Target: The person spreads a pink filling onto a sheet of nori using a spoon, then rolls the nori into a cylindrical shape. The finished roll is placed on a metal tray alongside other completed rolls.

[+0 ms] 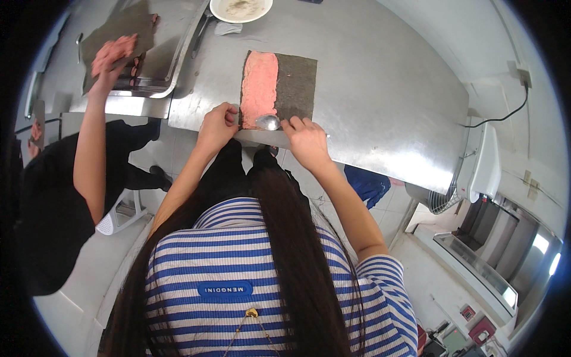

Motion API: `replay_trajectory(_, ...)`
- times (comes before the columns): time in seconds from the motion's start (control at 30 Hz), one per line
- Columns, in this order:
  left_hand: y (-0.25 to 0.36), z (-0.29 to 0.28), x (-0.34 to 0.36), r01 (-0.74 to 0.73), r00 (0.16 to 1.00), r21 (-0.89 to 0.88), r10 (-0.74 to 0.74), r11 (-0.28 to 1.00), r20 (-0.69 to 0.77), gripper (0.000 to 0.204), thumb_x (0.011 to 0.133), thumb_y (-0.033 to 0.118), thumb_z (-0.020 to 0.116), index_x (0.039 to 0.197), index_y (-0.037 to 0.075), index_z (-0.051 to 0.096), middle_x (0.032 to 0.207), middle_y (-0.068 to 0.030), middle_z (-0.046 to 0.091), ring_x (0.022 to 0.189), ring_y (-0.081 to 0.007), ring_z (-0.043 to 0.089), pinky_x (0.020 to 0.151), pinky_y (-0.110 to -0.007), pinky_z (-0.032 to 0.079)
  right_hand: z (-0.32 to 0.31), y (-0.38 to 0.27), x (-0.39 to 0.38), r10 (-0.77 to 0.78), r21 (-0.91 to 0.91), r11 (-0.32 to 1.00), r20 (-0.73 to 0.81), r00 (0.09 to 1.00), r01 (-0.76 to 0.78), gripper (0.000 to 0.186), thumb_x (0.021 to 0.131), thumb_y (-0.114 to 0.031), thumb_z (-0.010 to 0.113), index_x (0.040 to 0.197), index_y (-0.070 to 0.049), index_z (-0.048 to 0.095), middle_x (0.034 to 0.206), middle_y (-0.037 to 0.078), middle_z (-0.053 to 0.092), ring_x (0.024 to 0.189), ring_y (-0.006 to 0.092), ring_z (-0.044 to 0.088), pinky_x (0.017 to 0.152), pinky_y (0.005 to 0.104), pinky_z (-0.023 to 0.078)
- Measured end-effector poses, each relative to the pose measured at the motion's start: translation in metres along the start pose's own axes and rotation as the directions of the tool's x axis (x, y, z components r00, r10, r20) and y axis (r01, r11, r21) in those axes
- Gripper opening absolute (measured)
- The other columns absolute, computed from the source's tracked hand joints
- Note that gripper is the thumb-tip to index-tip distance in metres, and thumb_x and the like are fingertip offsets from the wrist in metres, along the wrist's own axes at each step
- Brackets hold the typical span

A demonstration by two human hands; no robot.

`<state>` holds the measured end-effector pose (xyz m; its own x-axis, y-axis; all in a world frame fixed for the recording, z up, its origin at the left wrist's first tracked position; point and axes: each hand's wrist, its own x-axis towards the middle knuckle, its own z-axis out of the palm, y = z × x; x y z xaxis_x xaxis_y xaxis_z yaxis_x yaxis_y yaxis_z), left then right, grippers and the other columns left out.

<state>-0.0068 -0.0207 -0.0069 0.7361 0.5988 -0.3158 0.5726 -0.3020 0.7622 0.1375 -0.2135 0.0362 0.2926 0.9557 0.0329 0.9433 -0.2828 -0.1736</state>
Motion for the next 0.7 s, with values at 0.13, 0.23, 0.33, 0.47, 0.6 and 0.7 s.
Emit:
replay_trajectory(0.13, -0.001, 0.0, 0.004, 0.021, 0.999, 0.011, -0.022, 1.0, 0.047, 0.033, 0.068, 0.003, 0.072, 0.099, 0.005, 0.06, 0.092, -0.0099, 0.064, 0.082, -0.0268, 0.064, 0.071, -0.039, 0.051, -0.004, 0.023, 0.012, -0.063, -0.046, 0.997, -0.011, 0.998, 0.062, 0.028, 0.074, -0.008, 0.057, 0.1, -0.01, 0.068, 0.082, 0.002, 0.057, 0.076, 0.0212, 0.058, 0.064, 0.0356, 0.049)
replay_trajectory(0.23, 0.002, -0.002, 0.002, 0.014, 0.998, 0.031, -0.016, 0.999, 0.058, 0.033, 0.068, 0.003, 0.072, 0.098, 0.005, 0.059, 0.091, -0.0097, 0.064, 0.082, -0.027, 0.064, 0.071, -0.039, 0.051, -0.004, 0.038, 0.028, -0.046, -0.074, 0.996, -0.038, 0.998, 0.043, 0.028, 0.074, -0.008, 0.057, 0.1, -0.011, 0.068, 0.081, 0.002, 0.057, 0.076, 0.0209, 0.058, 0.064, 0.036, 0.049)
replay_trajectory(0.33, 0.003, -0.004, 0.003, 0.014, 0.998, 0.047, -0.017, 0.999, 0.057, 0.033, 0.068, 0.003, 0.071, 0.098, 0.005, 0.059, 0.09, -0.0095, 0.063, 0.082, -0.0274, 0.063, 0.071, -0.039, 0.05, -0.01, 0.045, 0.046, 0.05, -0.073, 0.996, -0.129, 0.99, -0.059, 0.035, 0.072, -0.004, 0.057, 0.104, -0.012, 0.069, 0.079, 0.003, 0.054, 0.072, 0.0222, 0.057, 0.063, 0.0362, 0.05)
replay_trajectory(0.47, 0.001, -0.003, 0.003, 0.005, 0.999, 0.041, -0.007, 0.999, 0.052, 0.033, 0.067, 0.003, 0.071, 0.098, 0.004, 0.06, 0.087, -0.01, 0.062, 0.08, -0.0262, 0.063, 0.071, -0.037, 0.05, -0.013, 0.031, 0.044, -0.189, 0.005, 0.982, -0.035, 0.981, 0.189, 0.033, 0.072, -0.005, 0.057, 0.102, -0.012, 0.069, 0.08, 0.002, 0.056, 0.074, 0.0212, 0.058, 0.065, 0.0356, 0.05)
replay_trajectory(0.6, 0.004, -0.003, 0.003, 0.006, 0.998, 0.03, -0.008, 1.0, 0.065, 0.033, 0.067, 0.003, 0.071, 0.098, 0.004, 0.059, 0.087, -0.0101, 0.063, 0.08, -0.0267, 0.063, 0.071, -0.038, 0.051, 0.003, 0.026, 0.055, -0.192, -0.007, 0.981, -0.047, 0.98, 0.192, 0.033, 0.071, -0.007, 0.058, 0.102, -0.012, 0.069, 0.079, 0.002, 0.056, 0.075, 0.0211, 0.057, 0.066, 0.0362, 0.05)
replay_trajectory(0.7, 0.006, -0.006, 0.002, 0.028, 0.996, 0.06, -0.032, 0.998, 0.081, 0.033, 0.068, 0.004, 0.07, 0.099, 0.006, 0.059, 0.09, -0.0096, 0.063, 0.084, -0.0285, 0.063, 0.072, -0.04, 0.051, 0.009, 0.042, 0.081, -0.153, -0.055, 0.987, -0.105, 0.983, 0.148, 0.034, 0.072, -0.007, 0.058, 0.104, -0.013, 0.07, 0.078, 0.003, 0.056, 0.073, 0.0221, 0.057, 0.065, 0.0372, 0.05)
